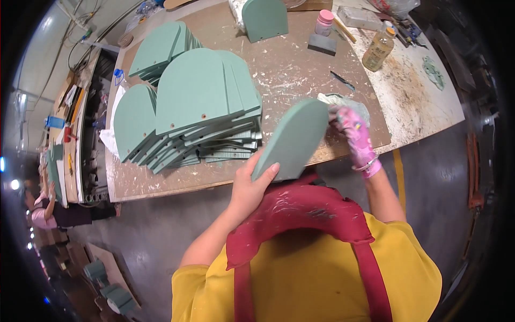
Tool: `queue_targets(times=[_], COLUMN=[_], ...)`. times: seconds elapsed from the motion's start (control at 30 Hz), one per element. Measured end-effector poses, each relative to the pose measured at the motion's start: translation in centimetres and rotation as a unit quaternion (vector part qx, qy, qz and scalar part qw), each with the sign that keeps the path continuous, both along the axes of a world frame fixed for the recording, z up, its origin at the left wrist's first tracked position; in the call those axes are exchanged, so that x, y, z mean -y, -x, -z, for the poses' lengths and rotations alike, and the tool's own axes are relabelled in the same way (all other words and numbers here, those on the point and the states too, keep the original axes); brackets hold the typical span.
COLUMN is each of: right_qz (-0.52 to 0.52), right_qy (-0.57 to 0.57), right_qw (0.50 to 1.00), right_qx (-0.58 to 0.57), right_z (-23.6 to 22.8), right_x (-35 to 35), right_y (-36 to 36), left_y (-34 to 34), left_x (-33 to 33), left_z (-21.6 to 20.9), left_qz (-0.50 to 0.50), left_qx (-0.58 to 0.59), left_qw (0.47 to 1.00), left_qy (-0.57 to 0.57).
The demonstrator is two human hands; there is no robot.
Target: The person uses a small hand scraper to refine the edges and surfaces of several green-painted wooden panels, then wipes a panel with a cloth and applies a liquid from a bottle.
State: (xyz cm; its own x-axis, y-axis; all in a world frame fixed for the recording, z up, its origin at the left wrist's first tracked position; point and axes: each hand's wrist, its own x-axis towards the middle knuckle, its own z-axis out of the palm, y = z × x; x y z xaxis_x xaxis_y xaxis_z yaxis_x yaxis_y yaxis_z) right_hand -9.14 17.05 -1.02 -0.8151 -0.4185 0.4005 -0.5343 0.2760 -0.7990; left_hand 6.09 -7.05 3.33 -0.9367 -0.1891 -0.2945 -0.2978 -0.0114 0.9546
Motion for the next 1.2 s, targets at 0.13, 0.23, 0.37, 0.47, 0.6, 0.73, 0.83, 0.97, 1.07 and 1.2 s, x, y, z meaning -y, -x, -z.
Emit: queue_targets(times=[0.13, 0.23, 0.37, 0.47, 0.6, 0.73, 0.83, 0.97, 1.07, 1.2], right_qz=[0.078, -0.046, 0.059, -0.099, -0.110, -0.119, -0.047, 0.022, 0.026, -0.041], right_qy=[-0.304, -0.362, -0.182, -0.210, -0.181, 0.039, 0.041, 0.120, -0.086, -0.012], right_qw=[0.925, 0.916, 0.978, 0.918, 0.949, 0.983, 0.998, 0.966, 0.977, 0.999], right_qx=[-0.213, -0.166, 0.078, -0.322, -0.234, 0.133, 0.003, 0.229, 0.195, -0.019], right_z=[-0.4, 3.2, 1.8, -5.4, -5.6, -2.6, -1.2, 5.2, 5.9, -3.7], right_x=[-1.6, -1.8, -2.1, 1.2, 6.4, 6.3, 5.3, 3.8, 2.3, 2.4], right_y=[4.2, 5.5, 7.7, 4.6, -1.4, -0.5, 1.8, 4.4, 5.2, 4.4], left_y=[0.6, 1.7, 2.7, 2.8, 2.6, 3.4, 3.2, 2.5, 2.3, 2.4], left_x=[-2.6, -4.0, -4.5, -4.6, -4.8, -5.0, -5.3, -5.1, -4.9, -4.9], left_z=[0.4, 0.6, -0.3, 0.0, 0.9, 0.0, -0.3, 0.2, 0.3, 0.6], left_qz=[0.030, 0.033, 0.018, 0.017, 0.071, 0.116, 0.098, 0.099, 0.091, 0.069], left_qx=[-0.079, -0.041, -0.067, -0.082, -0.180, -0.137, -0.128, -0.149, -0.126, -0.111], left_qw=[0.971, 0.968, 0.956, 0.947, 0.887, 0.885, 0.910, 0.903, 0.913, 0.918], left_qy=[0.223, 0.246, 0.284, 0.311, 0.419, 0.430, 0.383, 0.390, 0.377, 0.375])
